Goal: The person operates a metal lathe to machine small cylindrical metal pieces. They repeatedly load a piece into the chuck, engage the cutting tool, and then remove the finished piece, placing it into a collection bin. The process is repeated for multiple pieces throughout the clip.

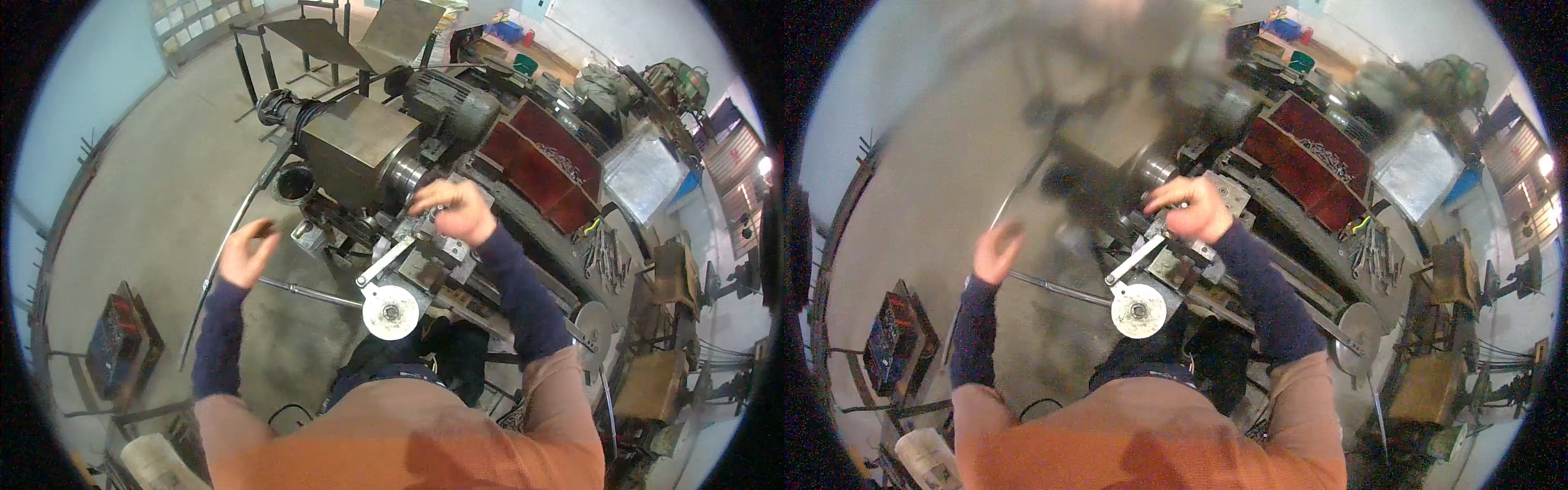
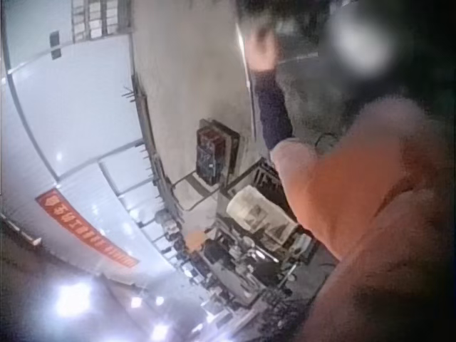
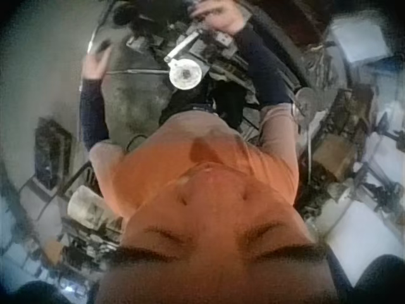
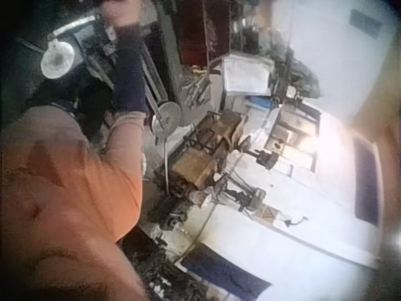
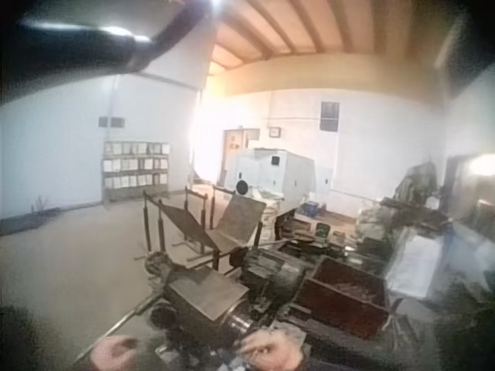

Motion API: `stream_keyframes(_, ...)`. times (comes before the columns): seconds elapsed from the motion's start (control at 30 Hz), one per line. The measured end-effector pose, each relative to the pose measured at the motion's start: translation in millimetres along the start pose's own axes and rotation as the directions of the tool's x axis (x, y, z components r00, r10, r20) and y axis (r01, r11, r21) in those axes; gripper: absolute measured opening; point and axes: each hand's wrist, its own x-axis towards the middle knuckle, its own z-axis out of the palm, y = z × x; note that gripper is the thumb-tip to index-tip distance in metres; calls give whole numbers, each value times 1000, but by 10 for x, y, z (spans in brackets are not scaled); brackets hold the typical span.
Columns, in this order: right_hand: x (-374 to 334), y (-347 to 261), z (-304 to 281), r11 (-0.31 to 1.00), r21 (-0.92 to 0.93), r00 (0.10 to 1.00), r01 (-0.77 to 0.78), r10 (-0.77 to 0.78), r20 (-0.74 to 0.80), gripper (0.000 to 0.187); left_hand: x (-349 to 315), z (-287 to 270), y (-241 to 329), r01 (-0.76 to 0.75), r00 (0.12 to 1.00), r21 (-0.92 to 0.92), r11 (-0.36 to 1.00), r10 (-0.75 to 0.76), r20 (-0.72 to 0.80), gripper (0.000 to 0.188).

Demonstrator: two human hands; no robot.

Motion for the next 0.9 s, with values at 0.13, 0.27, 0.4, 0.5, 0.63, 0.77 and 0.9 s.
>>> stream_keyframes(0.13, -244, -286, 306, 938, 324, 991, 126, -107, -76, 33, 477, 471, 1093, -171, 917, -570, 804, 341, 205, 30)
stream_keyframes(0.27, -468, -188, 314, 889, 430, 986, 156, -113, -125, 29, 552, 785, 1408, -139, 852, -721, 679, 454, 262, 24)
stream_keyframes(0.4, -550, -166, 303, 839, 539, 995, 66, -17, -96, 30, 571, 783, 1482, -216, 820, -687, 694, 510, 258, 17)
stream_keyframes(0.5, -619, -300, 325, 908, 412, 980, -75, 144, -140, 34, 677, 809, 1376, -363, 836, -602, 711, 534, 126, 16)
stream_keyframes(0.63, -1003, -190, 208, 977, 181, 955, -117, 160, -248, 38, 1065, 699, 1086, -504, 858, -290, 813, 509, -66, 17)
stream_keyframes(0.77, -1552, -246, -39, 947, 178, 885, -267, 314, -345, 43, 1579, 609, 789, -327, 944, -87, 941, 330, 27, 22)
stream_keyframes(0.9, -2172, -356, -156, 874, 352, 749, -334, 473, -463, 32, 1956, 759, 543, -248, 961, 78, 966, 235, 147, 24)
